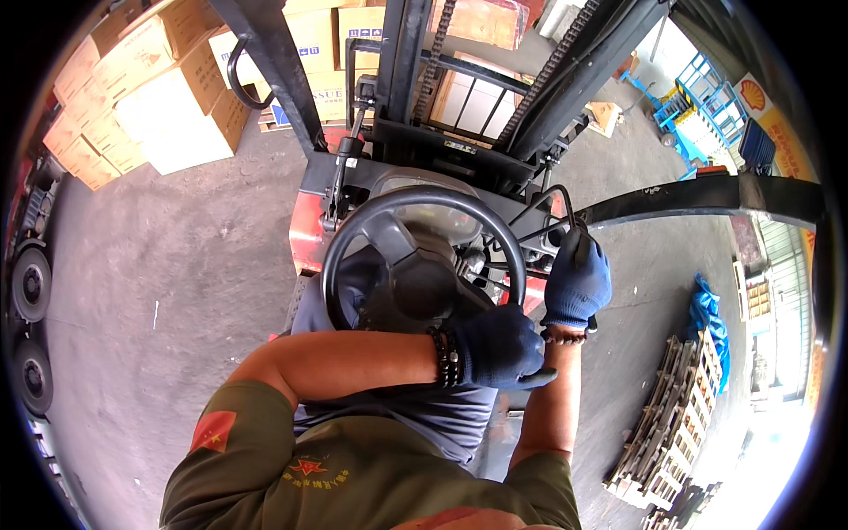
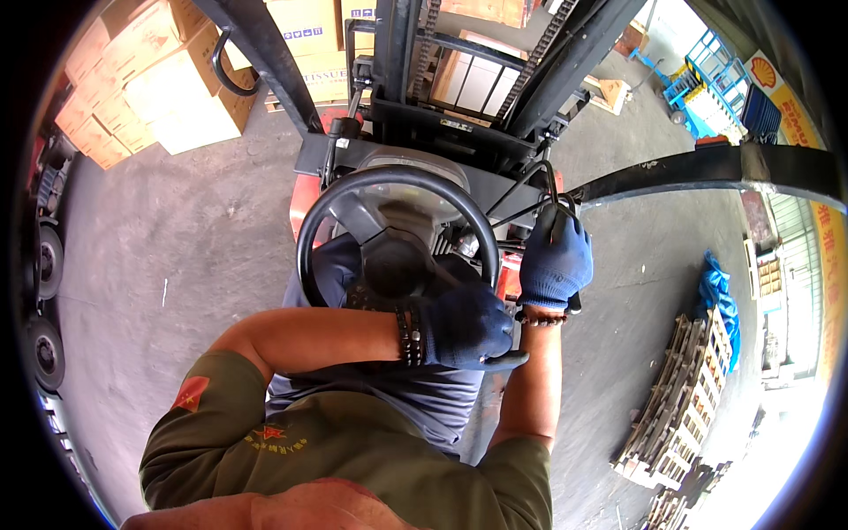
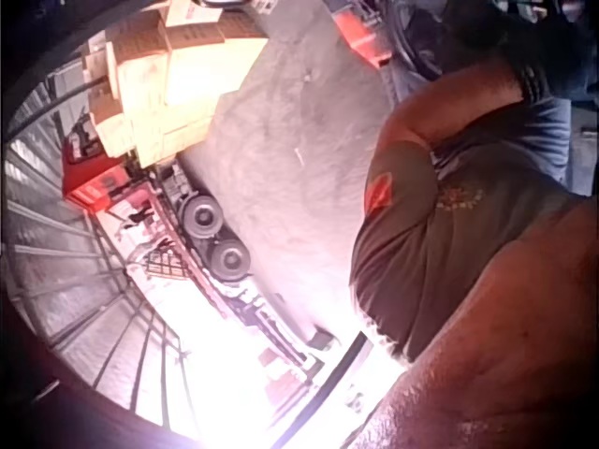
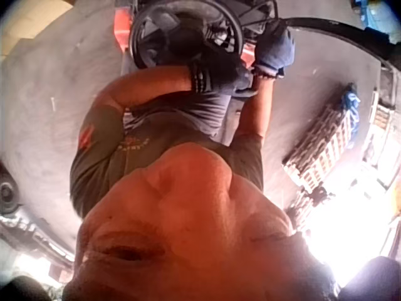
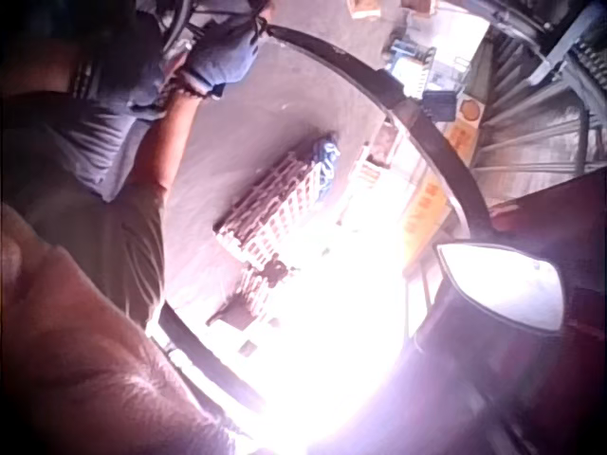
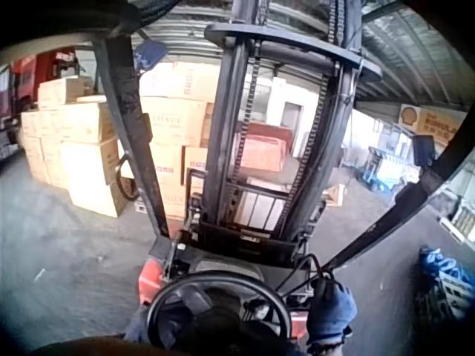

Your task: The person operates a forklift inside a warehouse, maneuvering the vehicle and adjusting the steering wheel and control levers. The operator navigates through aisles of stacked cardboard boxes and approaches a large truck parked nearby.

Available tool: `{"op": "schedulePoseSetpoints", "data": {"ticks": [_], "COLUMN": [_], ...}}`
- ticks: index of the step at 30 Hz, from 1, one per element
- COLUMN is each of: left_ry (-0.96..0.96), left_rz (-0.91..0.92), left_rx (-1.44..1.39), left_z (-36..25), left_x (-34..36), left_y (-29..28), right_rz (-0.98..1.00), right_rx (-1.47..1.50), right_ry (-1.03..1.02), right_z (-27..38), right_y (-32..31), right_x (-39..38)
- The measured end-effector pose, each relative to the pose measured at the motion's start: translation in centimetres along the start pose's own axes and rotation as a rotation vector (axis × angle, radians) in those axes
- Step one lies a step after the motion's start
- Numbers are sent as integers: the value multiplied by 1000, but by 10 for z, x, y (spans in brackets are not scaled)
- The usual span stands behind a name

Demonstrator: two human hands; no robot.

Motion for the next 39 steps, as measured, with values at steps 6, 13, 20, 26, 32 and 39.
{"op": "schedulePoseSetpoints", "data": {"ticks": [6,13,20,26,32,39], "left_ry": [62,33,-4,-23,-17,-5], "left_rz": [-33,-30,-50,-17,-23,-80], "left_rx": [34,59,17,5,34,37], "left_z": [-1,-2,2,0,3,5], "left_x": [-2,3,1,-1,-1,-3], "left_y": [5,2,5,3,5,8], "right_rz": [-6,102,85,64,84,101], "right_rx": [-32,-100,1,-18,-18,-33], "right_ry": [23,21,7,34,52,62], "right_z": [0,-6,-4,-2,1,4], "right_y": [1,-1,-5,0,0,-4], "right_x": [-6,-34,-16,11,14,-3]}}
Point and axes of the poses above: each hand's wrist, its own x-axis towards the middle knuckle, its own y-axis out of the palm, z = x × y, the point moved 2 cm from there along x, towards the middle knuckle, and after that the axes turned 9 degrees about z, right-handed, at the moved point
